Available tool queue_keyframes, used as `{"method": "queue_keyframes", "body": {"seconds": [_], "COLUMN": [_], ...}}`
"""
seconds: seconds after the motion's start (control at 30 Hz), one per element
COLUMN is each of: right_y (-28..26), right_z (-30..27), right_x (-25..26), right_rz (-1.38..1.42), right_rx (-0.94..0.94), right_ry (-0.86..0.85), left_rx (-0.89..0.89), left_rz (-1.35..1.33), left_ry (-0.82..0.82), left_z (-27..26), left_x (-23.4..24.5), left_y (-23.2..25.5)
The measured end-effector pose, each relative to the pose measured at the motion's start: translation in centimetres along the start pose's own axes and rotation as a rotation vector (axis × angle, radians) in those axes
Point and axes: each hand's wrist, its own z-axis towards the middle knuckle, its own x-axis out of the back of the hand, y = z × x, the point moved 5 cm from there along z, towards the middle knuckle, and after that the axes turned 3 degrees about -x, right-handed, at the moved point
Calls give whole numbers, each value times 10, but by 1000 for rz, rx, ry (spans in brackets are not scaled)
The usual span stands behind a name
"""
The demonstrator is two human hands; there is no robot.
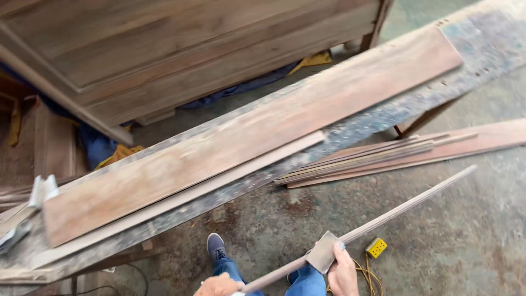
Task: Sanding wooden planks and thin wooden strips using sandpaper blocks in a workshop.
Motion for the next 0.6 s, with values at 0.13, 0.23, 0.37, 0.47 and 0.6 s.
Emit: {"method": "queue_keyframes", "body": {"seconds": [0.13, 0.23, 0.37, 0.47, 0.6], "right_y": [15, 45, 97, 114, 105], "right_z": [-10, 0, 43, 62, 82], "right_x": [-101, -193, -282, -313, -305], "right_rz": [-102, -179, -226, -231, -302], "right_rx": [146, 212, 195, 211, 196], "right_ry": [-68, -123, -149, -87, -9], "left_rx": [-37, 34, 98, 134, 181], "left_rz": [78, 226, 343, 336, 295], "left_ry": [148, 313, 464, 499, 541], "left_z": [39, -3, -39, -44, -35], "left_x": [219, 318, 384, 393, 382], "left_y": [49, 53, 12, -36, -66]}}
